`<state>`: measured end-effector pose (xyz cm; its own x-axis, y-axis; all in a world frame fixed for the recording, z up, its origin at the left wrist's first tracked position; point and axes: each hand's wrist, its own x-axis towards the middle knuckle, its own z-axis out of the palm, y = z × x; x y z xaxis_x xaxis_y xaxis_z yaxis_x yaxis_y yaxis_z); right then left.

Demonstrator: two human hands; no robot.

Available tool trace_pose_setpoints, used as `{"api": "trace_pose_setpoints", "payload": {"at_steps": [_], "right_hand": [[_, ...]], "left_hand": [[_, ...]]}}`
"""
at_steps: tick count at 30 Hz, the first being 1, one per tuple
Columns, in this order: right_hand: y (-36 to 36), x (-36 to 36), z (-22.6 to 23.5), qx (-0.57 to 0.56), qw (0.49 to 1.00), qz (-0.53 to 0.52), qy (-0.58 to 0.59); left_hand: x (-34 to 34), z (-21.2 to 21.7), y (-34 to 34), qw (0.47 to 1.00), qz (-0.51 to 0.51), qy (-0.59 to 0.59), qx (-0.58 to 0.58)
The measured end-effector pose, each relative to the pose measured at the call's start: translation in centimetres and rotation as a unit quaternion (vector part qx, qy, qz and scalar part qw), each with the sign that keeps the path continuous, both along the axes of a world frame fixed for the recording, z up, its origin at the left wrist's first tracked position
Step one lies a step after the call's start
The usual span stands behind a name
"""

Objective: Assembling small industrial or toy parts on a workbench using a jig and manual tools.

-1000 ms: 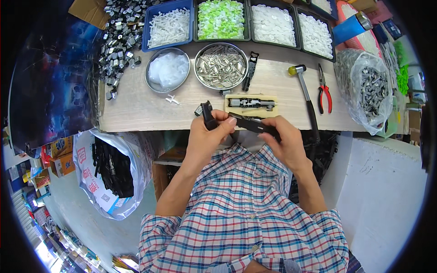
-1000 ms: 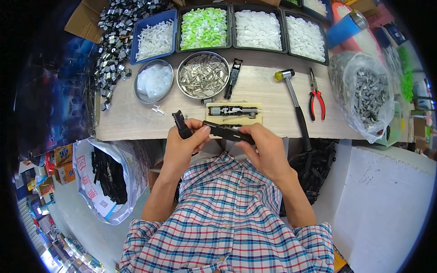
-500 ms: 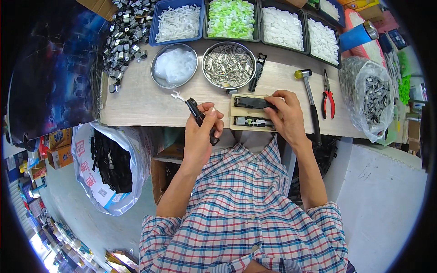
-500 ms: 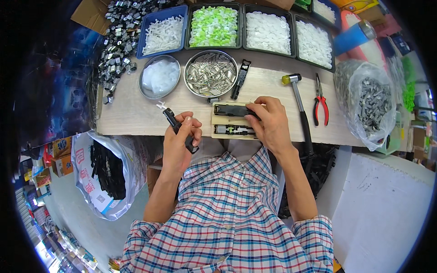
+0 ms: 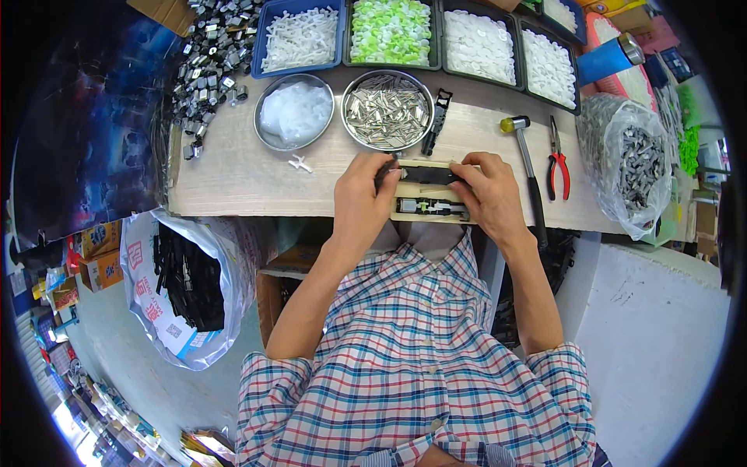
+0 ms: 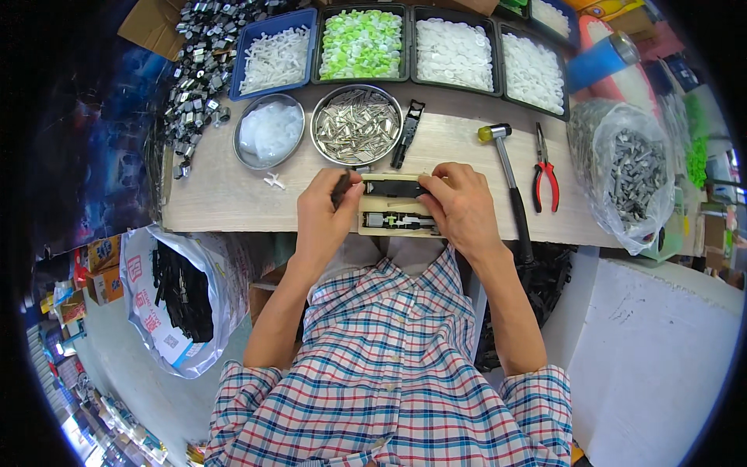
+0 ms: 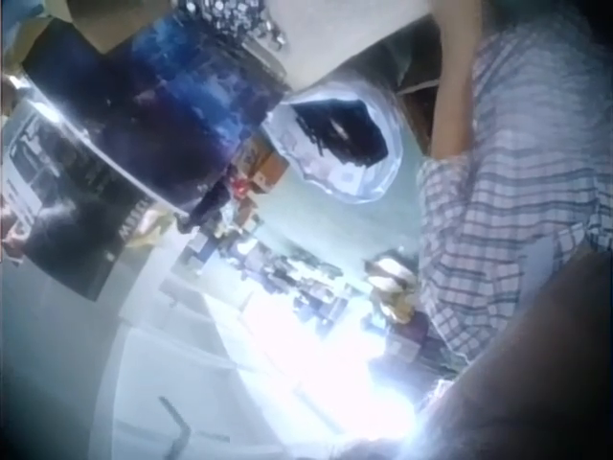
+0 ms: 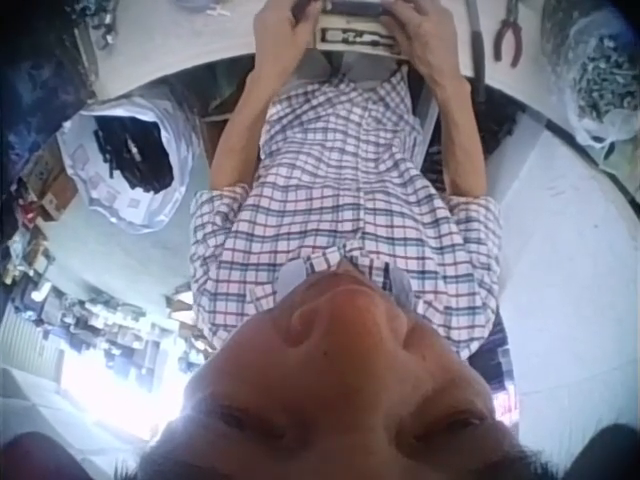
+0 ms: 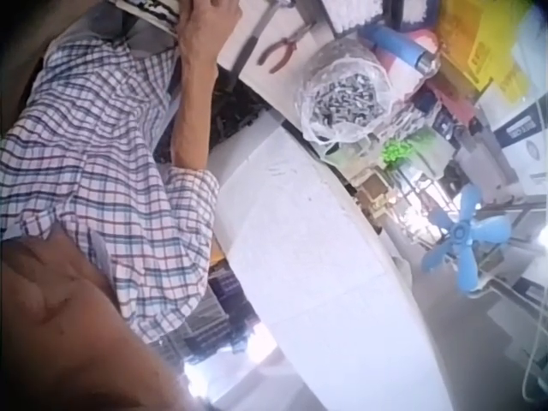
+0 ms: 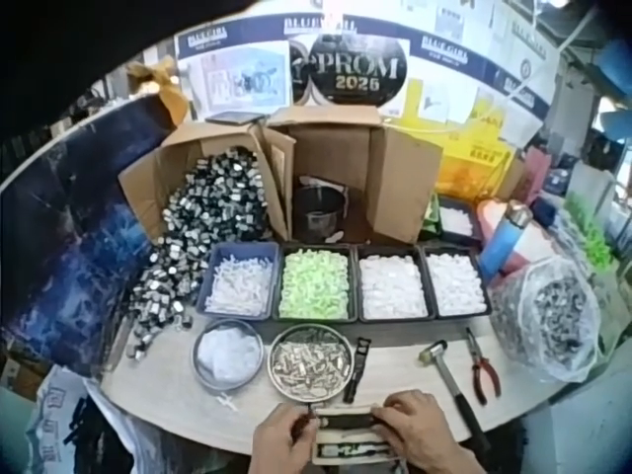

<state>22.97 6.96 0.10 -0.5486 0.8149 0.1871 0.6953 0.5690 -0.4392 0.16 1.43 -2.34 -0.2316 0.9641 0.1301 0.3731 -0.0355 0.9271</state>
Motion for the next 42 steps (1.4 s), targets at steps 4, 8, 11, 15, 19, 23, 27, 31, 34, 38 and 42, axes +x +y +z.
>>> {"api": "trace_pose_setpoints", "payload": {"at_steps": [4, 8, 11, 15, 19, 23, 27, 31, 34, 38, 42], "right_hand": [[-0.1, 0.0, 0.0, 0.015, 1.000, 0.010, -0.011], [-2.8, 0.0, 1.7, 0.017, 0.988, -0.062, 0.142], [-5.9, -0.6, 3.6, 0.012, 0.969, 0.082, 0.232], [-7.9, 0.1, 2.1, -0.100, 0.954, 0.174, 0.221], [-7.9, 2.3, 1.3, -0.204, 0.943, -0.005, 0.262], [-7.9, 1.9, 2.1, -0.124, 0.978, 0.033, 0.164], [-7.5, 2.2, 1.5, -0.027, 0.994, 0.058, 0.088], [-7.9, 3.5, -0.1, -0.011, 0.989, -0.032, 0.141], [-7.1, 3.5, -0.5, -0.033, 0.960, -0.193, 0.201], [-6.1, 2.2, -1.9, -0.036, 0.956, -0.213, 0.200], [-5.9, 1.2, -3.0, -0.031, 0.941, -0.238, 0.236]], "left_hand": [[0.4, 1.6, 0.5, 0.990, -0.037, 0.135, -0.005], [0.4, 5.1, -1.1, 0.996, -0.029, 0.077, -0.045], [0.2, 4.4, -3.5, 0.947, -0.263, 0.100, -0.151], [1.2, 4.5, -4.9, 0.892, -0.415, -0.043, -0.175], [0.1, 5.0, -4.7, 0.883, -0.313, -0.181, -0.298], [0.2, 4.3, -5.1, 0.845, -0.269, -0.312, -0.341], [0.9, 4.6, -5.5, 0.895, -0.254, -0.214, -0.298], [1.8, 4.2, -5.2, 0.978, -0.168, -0.079, -0.099], [3.0, 2.0, -3.4, 0.988, -0.135, 0.061, 0.041], [4.9, 0.4, -1.6, 0.952, -0.135, 0.230, 0.154], [5.3, -0.1, -1.1, 0.941, -0.158, 0.264, 0.144]]}}
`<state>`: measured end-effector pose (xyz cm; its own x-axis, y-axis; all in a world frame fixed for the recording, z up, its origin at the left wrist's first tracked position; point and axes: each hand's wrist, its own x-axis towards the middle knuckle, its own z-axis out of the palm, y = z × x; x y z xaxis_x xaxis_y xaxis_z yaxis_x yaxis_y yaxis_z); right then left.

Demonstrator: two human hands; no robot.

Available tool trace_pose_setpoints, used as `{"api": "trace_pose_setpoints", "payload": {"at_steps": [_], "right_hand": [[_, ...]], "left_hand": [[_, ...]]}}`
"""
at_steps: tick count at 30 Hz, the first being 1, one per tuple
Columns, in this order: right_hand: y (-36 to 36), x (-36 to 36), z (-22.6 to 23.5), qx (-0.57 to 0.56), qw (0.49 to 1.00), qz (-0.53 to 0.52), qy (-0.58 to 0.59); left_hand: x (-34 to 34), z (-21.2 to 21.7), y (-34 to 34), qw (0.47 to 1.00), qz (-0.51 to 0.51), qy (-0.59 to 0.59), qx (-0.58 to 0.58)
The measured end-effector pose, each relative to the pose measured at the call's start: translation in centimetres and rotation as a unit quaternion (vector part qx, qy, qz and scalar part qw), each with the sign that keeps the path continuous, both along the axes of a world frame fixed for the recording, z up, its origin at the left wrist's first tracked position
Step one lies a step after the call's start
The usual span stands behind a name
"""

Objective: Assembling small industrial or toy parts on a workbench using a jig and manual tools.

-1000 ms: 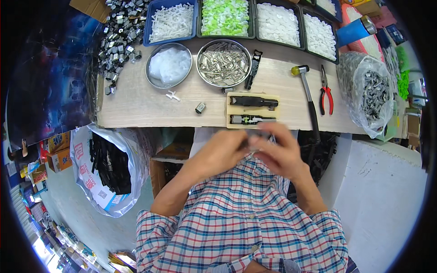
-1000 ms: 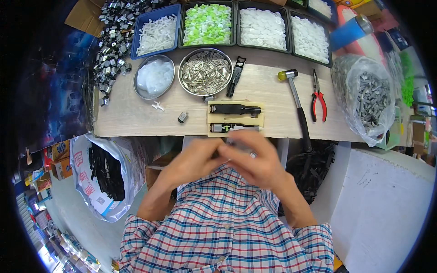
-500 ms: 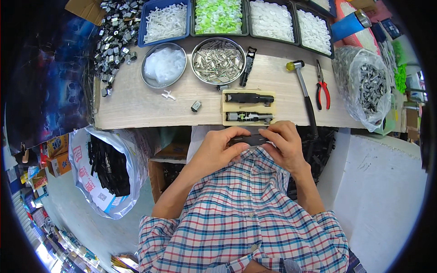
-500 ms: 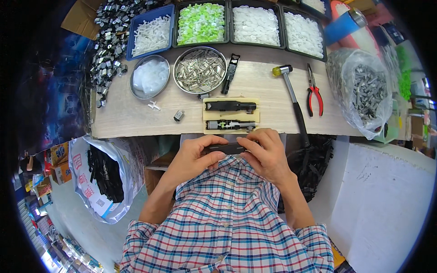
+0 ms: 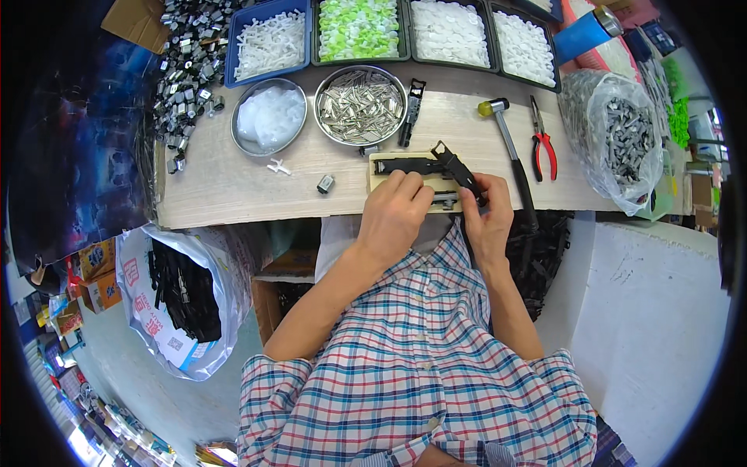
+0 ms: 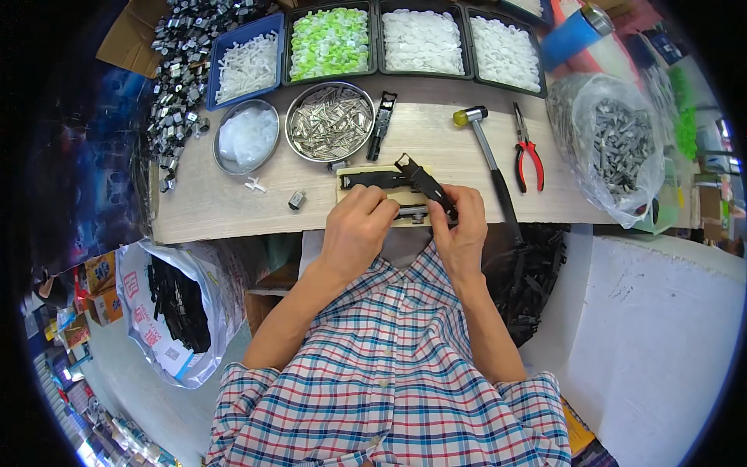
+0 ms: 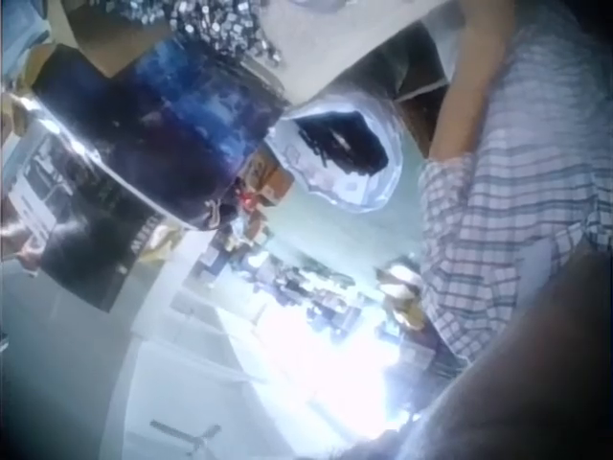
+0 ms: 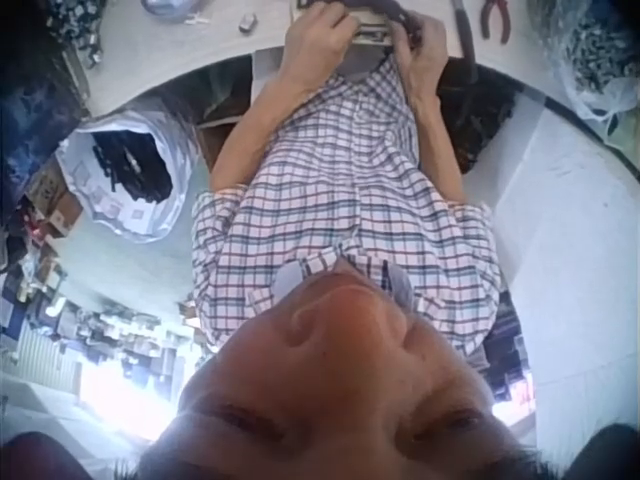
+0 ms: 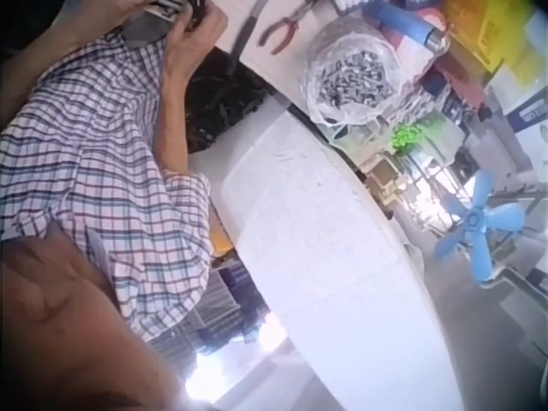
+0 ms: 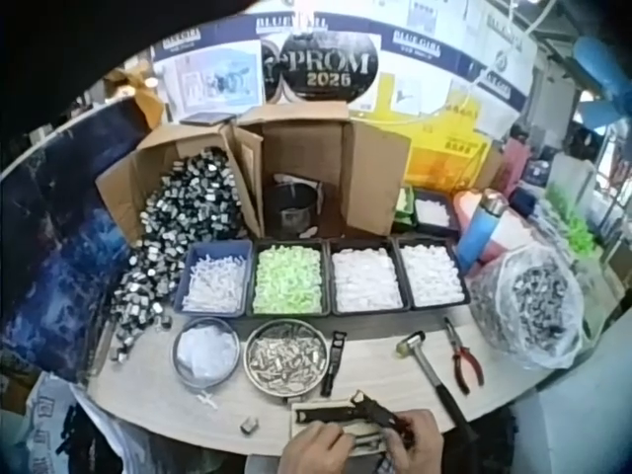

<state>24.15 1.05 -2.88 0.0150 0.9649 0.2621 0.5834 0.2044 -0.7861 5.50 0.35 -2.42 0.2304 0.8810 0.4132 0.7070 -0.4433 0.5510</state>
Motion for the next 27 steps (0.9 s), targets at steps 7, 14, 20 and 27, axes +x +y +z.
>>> {"api": "trace_pose_setpoints", "payload": {"at_steps": [7, 14, 20, 27], "right_hand": [[-0.1, 0.0, -0.3, -0.005, 1.000, 0.012, -0.016], [0.0, 0.5, 1.3, -0.016, 1.000, 0.017, 0.020], [-0.5, 0.5, 2.1, 0.012, 0.981, 0.147, -0.127], [0.4, -0.9, 2.3, 0.044, 0.964, 0.192, -0.177]], "left_hand": [[0.0, 0.0, 0.3, 0.999, -0.027, 0.023, 0.024], [-1.5, 1.3, -0.1, 0.998, 0.024, -0.060, 0.021], [-5.0, 0.8, -2.2, 0.888, 0.157, -0.399, -0.165], [-5.5, 0.5, -3.7, 0.956, 0.094, -0.209, -0.183]]}}
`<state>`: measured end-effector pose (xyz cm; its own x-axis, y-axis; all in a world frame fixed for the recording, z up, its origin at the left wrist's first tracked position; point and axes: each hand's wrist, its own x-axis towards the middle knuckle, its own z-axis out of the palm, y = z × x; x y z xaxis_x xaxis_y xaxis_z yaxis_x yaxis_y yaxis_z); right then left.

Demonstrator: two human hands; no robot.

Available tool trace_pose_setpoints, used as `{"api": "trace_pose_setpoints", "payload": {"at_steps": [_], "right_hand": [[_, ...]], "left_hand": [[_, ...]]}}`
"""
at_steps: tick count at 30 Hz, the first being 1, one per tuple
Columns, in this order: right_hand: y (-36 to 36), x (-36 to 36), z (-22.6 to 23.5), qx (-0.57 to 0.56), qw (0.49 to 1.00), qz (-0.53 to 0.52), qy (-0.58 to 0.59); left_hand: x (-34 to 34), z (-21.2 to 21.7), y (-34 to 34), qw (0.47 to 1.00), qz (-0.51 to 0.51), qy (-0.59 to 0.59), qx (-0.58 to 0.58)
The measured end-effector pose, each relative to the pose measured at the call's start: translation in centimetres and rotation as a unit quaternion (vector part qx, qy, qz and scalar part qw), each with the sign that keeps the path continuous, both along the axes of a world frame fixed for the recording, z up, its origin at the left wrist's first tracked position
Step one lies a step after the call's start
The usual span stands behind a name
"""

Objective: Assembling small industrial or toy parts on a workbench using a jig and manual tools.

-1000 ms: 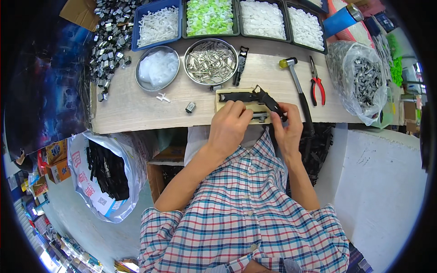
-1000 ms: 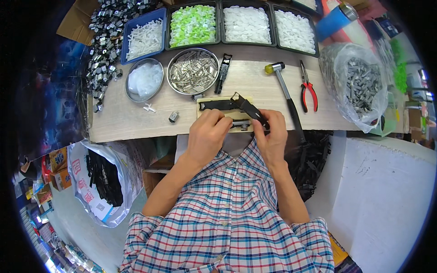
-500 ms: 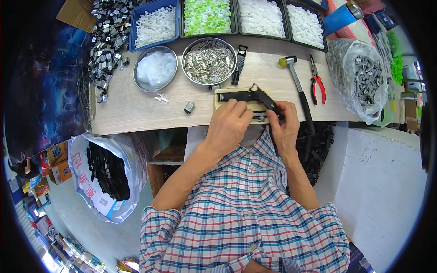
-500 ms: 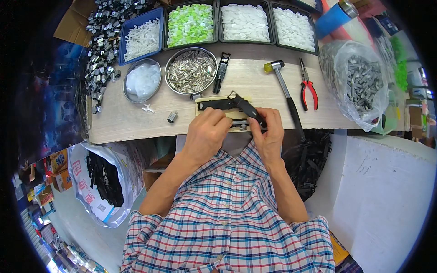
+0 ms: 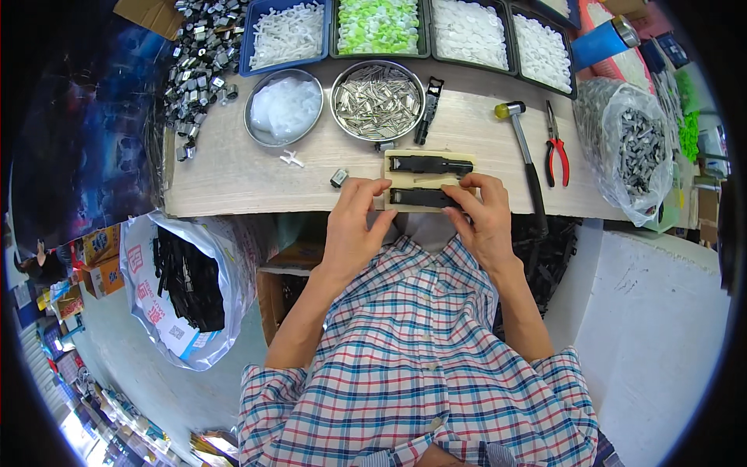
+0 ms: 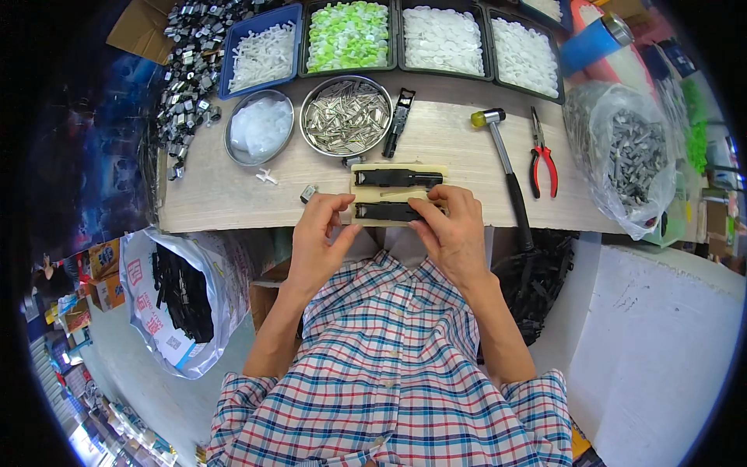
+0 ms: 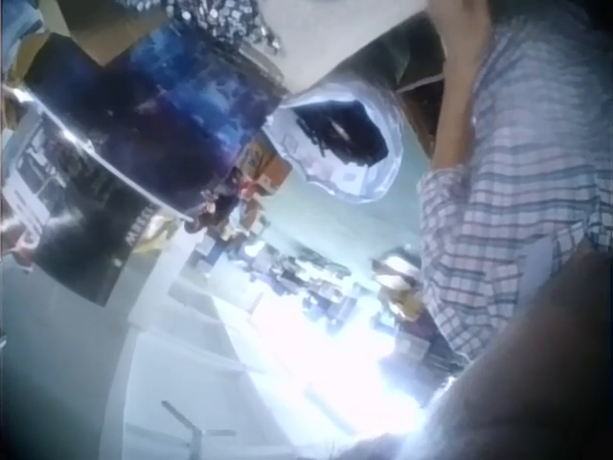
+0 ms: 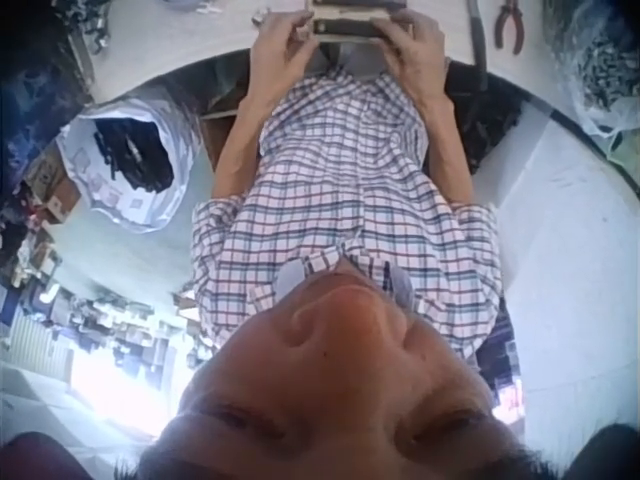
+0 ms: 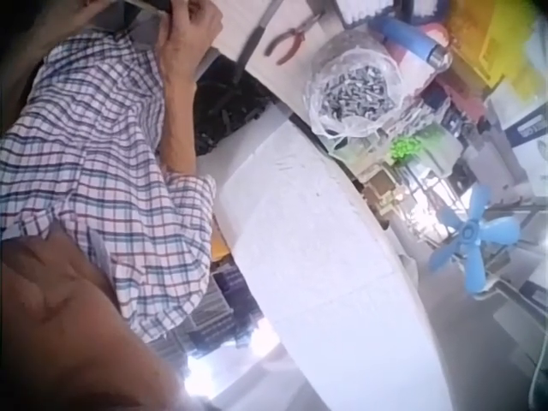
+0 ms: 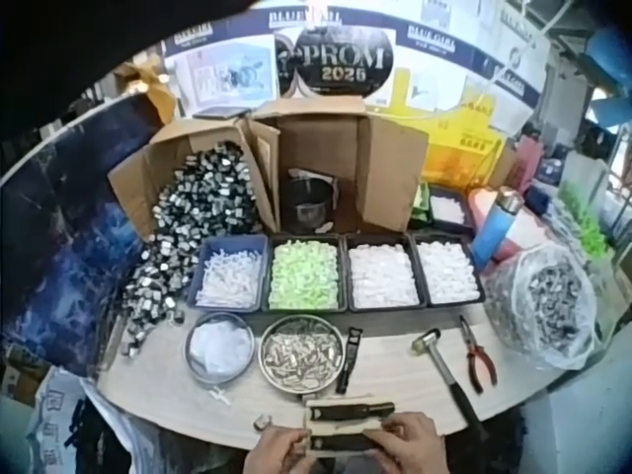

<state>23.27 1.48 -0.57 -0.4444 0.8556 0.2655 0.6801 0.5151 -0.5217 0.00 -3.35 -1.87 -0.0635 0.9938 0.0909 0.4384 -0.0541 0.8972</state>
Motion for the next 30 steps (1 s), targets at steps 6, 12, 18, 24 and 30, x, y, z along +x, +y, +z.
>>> {"api": "trace_pose_setpoints", "payload": {"at_steps": [6, 12, 18, 24, 30], "right_hand": [[0.2, -0.1, -0.2, 0.000, 1.000, 0.003, -0.014], [0.4, -0.4, 0.2, -0.019, 0.999, 0.007, -0.035], [0.5, -0.3, -0.4, -0.009, 0.999, 0.005, -0.035], [0.1, 0.0, -0.5, -0.022, 1.000, 0.004, -0.020], [0.7, 6.4, -0.6, 0.084, 0.964, -0.227, -0.114]], "left_hand": [[0.1, -0.4, 0.2, 1.000, -0.010, 0.024, 0.003], [0.5, 0.8, 0.7, 0.998, 0.025, 0.013, 0.050], [3.2, 1.9, 2.5, 0.973, -0.027, 0.169, 0.153], [5.7, 0.0, 1.9, 0.917, -0.123, 0.366, 0.096], [6.7, -1.1, 1.7, 0.899, -0.111, 0.413, 0.095]]}}
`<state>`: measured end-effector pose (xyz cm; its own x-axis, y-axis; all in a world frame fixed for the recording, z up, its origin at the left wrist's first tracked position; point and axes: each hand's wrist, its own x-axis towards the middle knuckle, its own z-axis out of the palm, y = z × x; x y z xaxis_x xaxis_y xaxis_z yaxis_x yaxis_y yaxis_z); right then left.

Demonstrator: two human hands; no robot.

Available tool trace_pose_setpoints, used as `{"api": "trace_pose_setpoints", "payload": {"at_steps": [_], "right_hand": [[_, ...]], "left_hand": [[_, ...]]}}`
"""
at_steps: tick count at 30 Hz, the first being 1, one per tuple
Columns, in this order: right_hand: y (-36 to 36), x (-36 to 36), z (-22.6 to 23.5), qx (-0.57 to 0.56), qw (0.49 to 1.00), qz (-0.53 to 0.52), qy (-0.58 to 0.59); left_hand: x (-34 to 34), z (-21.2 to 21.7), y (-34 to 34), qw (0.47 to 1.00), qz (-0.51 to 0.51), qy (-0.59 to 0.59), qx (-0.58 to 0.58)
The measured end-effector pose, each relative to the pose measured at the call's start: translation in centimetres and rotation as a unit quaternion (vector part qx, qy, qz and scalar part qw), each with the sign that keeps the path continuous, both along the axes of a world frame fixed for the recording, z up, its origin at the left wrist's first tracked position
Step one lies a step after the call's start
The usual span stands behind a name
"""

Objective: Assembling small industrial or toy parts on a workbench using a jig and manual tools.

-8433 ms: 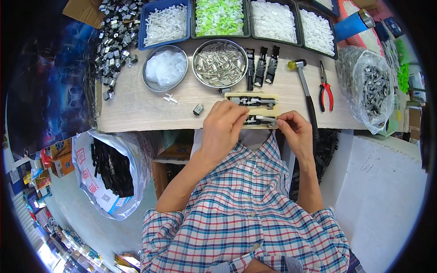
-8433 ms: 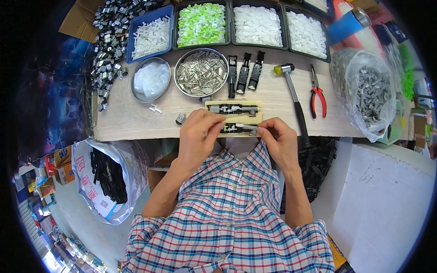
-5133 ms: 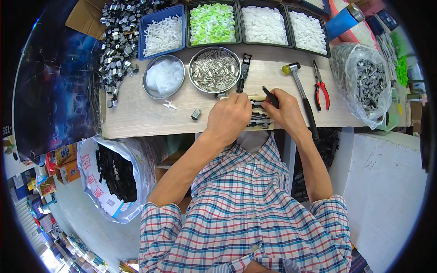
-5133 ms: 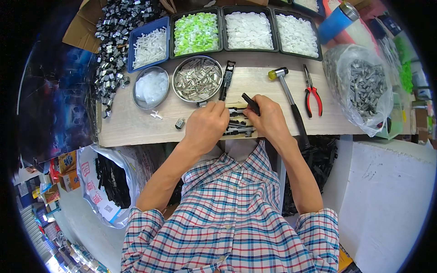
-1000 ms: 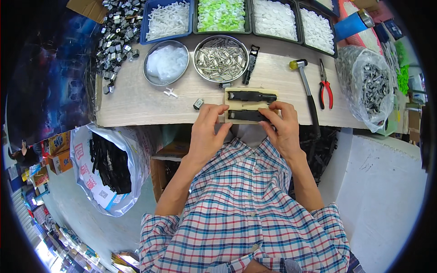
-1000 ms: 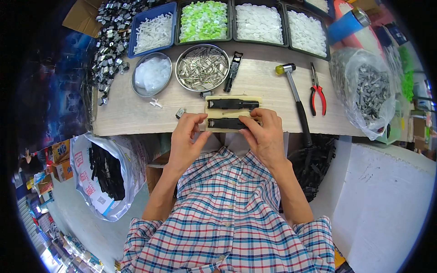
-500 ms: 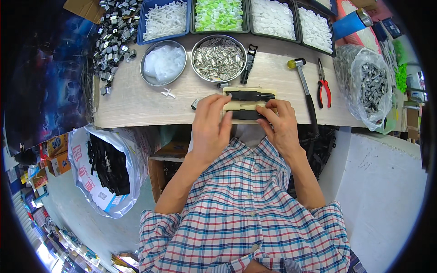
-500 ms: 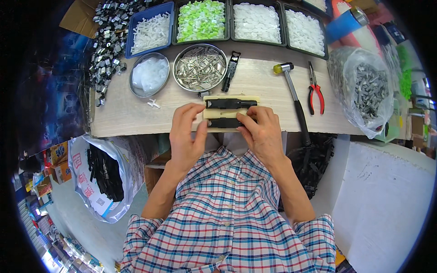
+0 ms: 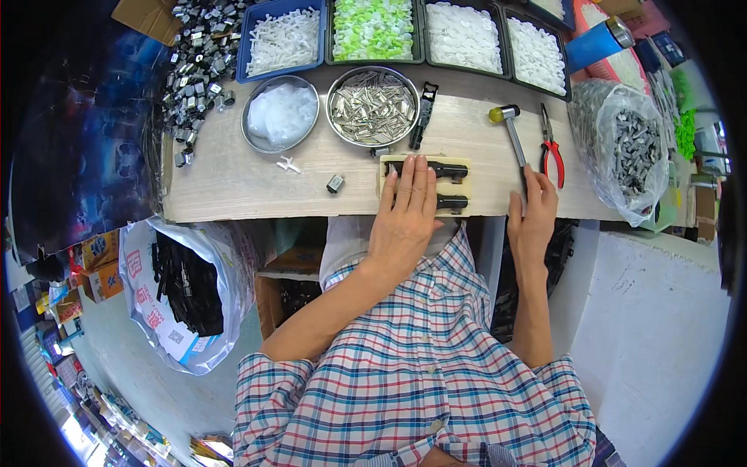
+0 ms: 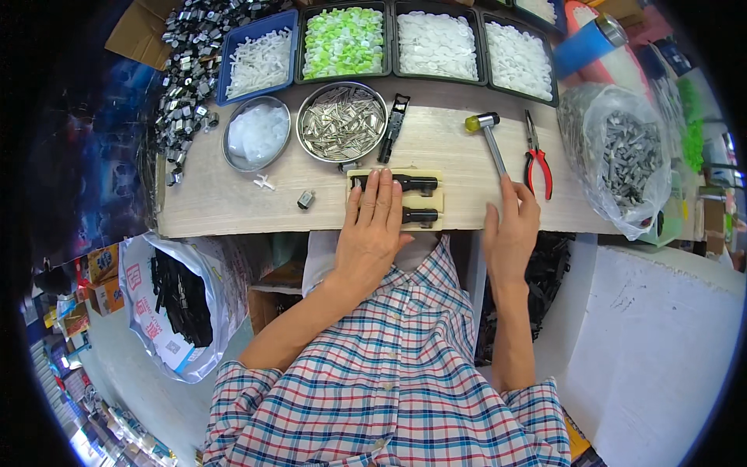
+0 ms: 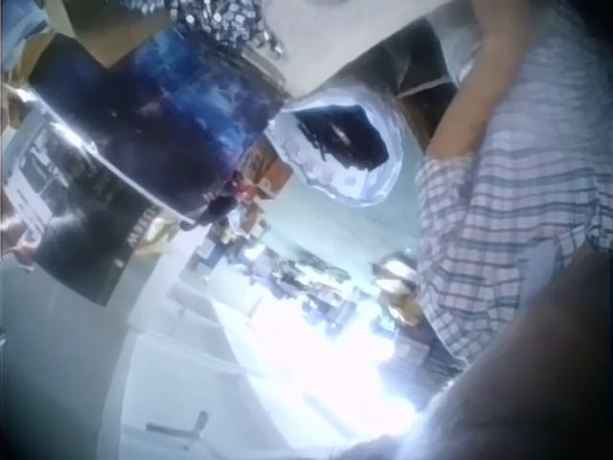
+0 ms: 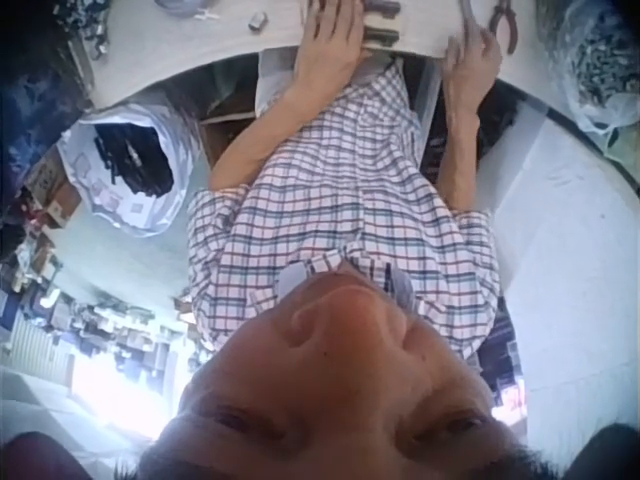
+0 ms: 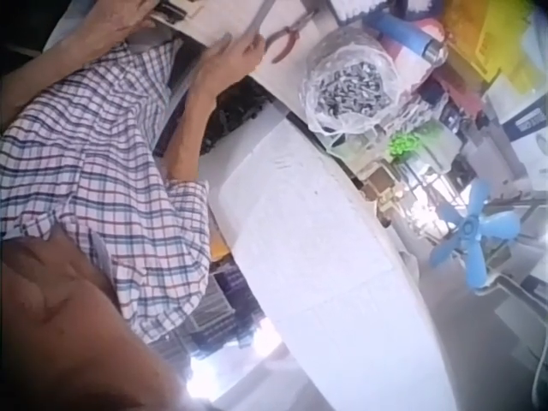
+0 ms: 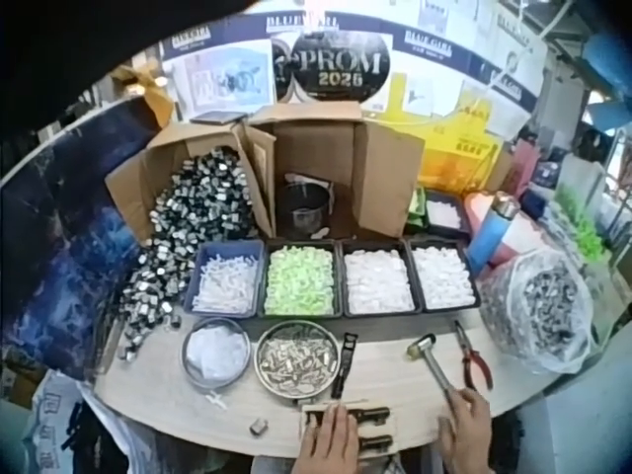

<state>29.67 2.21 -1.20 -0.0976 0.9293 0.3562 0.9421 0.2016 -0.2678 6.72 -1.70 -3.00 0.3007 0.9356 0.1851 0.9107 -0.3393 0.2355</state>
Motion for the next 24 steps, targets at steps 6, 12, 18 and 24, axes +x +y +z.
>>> {"api": "trace_pose_setpoints", "payload": {"at_steps": [6, 12, 18, 24], "right_hand": [[-1.0, 0.9, 0.2, -0.184, 0.979, -0.060, 0.070], [-6.6, 0.5, 1.5, -0.144, 0.974, 0.128, 0.117], [-7.6, 0.0, 0.3, -0.097, 0.975, 0.147, 0.136], [-8.0, -0.1, 0.9, -0.133, 0.975, 0.125, 0.129]], "left_hand": [[-0.4, -2.7, 0.6, 0.986, 0.008, 0.117, 0.116], [-0.9, -3.6, 1.3, 0.979, -0.011, 0.073, 0.190], [-0.7, -3.6, 1.6, 0.972, -0.021, 0.082, 0.221], [-0.5, -4.3, 1.3, 0.969, -0.007, 0.081, 0.235]]}}
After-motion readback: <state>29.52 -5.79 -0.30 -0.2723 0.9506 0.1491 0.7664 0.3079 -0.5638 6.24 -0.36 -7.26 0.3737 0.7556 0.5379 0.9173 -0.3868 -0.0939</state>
